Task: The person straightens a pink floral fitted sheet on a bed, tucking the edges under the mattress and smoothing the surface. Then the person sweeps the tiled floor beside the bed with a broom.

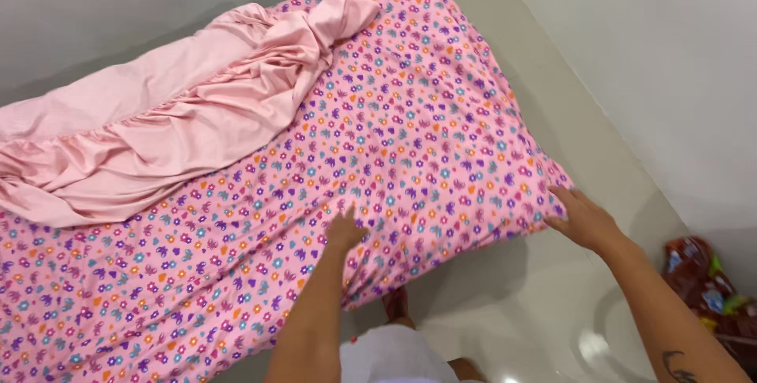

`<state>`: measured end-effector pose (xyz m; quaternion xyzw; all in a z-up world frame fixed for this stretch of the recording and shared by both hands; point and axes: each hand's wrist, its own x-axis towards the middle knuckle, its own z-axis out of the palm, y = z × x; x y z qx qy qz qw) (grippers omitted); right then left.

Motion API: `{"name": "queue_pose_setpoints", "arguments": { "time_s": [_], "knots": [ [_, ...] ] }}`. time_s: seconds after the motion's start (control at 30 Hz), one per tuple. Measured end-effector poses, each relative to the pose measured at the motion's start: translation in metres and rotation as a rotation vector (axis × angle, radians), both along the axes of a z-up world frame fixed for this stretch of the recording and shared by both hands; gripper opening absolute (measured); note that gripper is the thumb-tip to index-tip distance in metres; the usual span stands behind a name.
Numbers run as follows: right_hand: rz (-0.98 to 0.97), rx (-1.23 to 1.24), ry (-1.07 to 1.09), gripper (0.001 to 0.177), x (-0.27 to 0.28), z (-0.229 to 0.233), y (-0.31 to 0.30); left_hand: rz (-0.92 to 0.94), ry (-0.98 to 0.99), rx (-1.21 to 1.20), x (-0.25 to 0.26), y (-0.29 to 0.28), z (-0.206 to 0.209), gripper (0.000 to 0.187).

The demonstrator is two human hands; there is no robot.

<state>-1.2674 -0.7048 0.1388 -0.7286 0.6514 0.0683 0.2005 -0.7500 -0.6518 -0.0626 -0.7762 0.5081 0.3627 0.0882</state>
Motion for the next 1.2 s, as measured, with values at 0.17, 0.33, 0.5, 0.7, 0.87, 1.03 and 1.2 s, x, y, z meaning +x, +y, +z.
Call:
{"name": "queue_pose_setpoints", "arguments": {
  "time_s": [0.17, 0.33, 0.5, 0.7, 0.87, 1.03, 1.2],
  "knots": [
    [0.001, 0.104, 0.048, 0.076, -0.081, -0.068, -0.047, 0.043, 0.017, -0.045, -0.042, 0.004, -0.014, 0.094],
    [0.115, 0.164, -0.065, 0.082, -0.147, -0.156, -0.106, 0.176, 0.023, -0.083, -0.082, 0.014, -0.046, 0.094],
    [0.197, 0.336, -0.133, 0.087, -0.176, -0.232, -0.147, 0.471, 0.065, -0.079, -0.19, 0.057, -0.085, 0.073],
    [0.135, 0.155, -0.283, 0.114, -0.196, -0.288, -0.157, 0.993, 0.217, -0.228, -0.33, 0.056, -0.135, 0.062],
    [-0.635, 0.693, -0.52, 0.126, -0.199, -0.315, -0.181, 1.512, 0.448, -0.83, -0.373, 0.02, -0.179, 0.055],
    [-0.503, 0.813, -0.493, 0.083, -0.201, -0.332, -0.182, 2.015, 0.867, -0.593, -0.376, 0.002, -0.201, 0.031],
    [-0.303, 0.72, -0.624, 0.059, -0.222, -0.337, -0.214, 1.567, 0.472, -0.83, -0.426, 0.02, -0.197, 0.019]
  ]
}}
